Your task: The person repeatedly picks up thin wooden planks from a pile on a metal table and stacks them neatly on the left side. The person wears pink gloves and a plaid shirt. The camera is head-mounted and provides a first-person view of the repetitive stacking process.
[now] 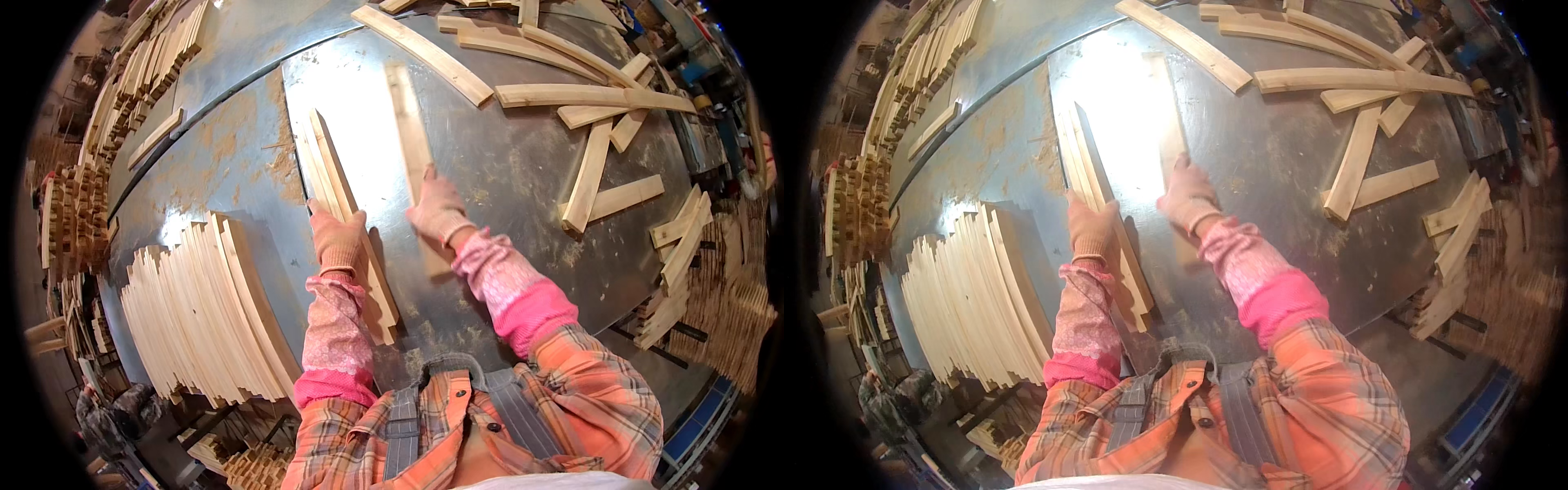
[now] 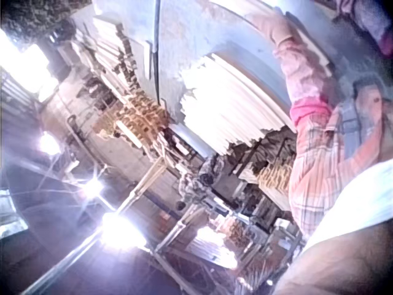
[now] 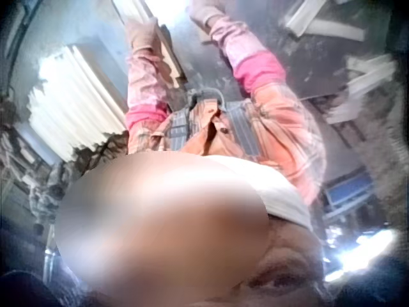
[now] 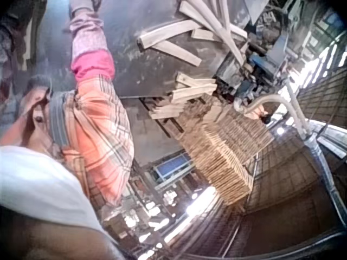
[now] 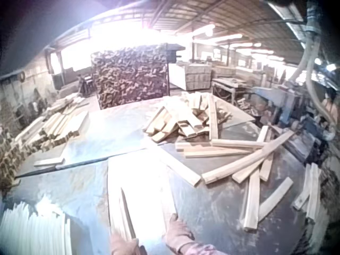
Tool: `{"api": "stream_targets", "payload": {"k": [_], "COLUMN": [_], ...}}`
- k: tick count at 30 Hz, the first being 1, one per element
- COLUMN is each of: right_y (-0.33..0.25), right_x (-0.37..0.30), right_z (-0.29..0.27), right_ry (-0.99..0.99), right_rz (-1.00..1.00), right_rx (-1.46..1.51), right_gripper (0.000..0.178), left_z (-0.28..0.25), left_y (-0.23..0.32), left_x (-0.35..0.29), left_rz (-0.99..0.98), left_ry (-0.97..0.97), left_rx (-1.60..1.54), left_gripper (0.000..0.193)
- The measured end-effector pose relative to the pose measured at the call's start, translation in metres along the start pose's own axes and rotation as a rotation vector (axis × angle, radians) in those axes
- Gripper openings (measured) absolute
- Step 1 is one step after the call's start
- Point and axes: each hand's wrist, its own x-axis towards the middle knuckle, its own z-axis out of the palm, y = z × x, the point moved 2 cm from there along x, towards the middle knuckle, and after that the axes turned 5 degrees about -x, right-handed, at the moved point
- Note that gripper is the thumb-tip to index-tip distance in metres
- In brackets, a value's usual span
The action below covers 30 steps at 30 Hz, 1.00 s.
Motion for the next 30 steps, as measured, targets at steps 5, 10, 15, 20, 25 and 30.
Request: {"api": "stream_targets", "payload": {"k": [5, 10, 15, 20, 25, 30], "right_y": [-0.018, -0.029, -0.018, -0.007, 0.104, 0.141], "right_x": [0.006, 0.156, 0.212, 0.114, -0.006, -0.073], "right_z": [0.008, -0.113, -0.173, -0.117, -0.014, 0.04], "right_ry": [-0.128, 0.656, 0.525, 0.251, -0.635, -0.685], "right_rz": [-0.554, -0.361, -0.129, -0.267, -0.282, -0.259], "right_rx": [-0.062, -0.396, -0.525, -0.23, 1.377, 1.327], "right_gripper": [0.073, 0.084, 0.09, 0.057, 0.059, 0.057], "left_z": [0.012, 0.013, 0.012, -0.008, -0.045, -0.074], "left_y": [0.011, 0.02, 0.03, 0.001, -0.091, -0.135], "left_x": [-0.002, -0.017, -0.018, -0.008, -0.022, -0.046], "left_rz": [0.114, 0.042, -0.025, 0.025, -0.079, 0.193], "left_ry": [-0.007, 0.109, 0.102, -0.068, -0.38, -0.319], "left_rx": [-0.061, 0.186, 0.213, -0.464, -1.823, -1.821], "left_gripper": [0.123, 0.123, 0.123, 0.093, 0.05, 0.058]}}
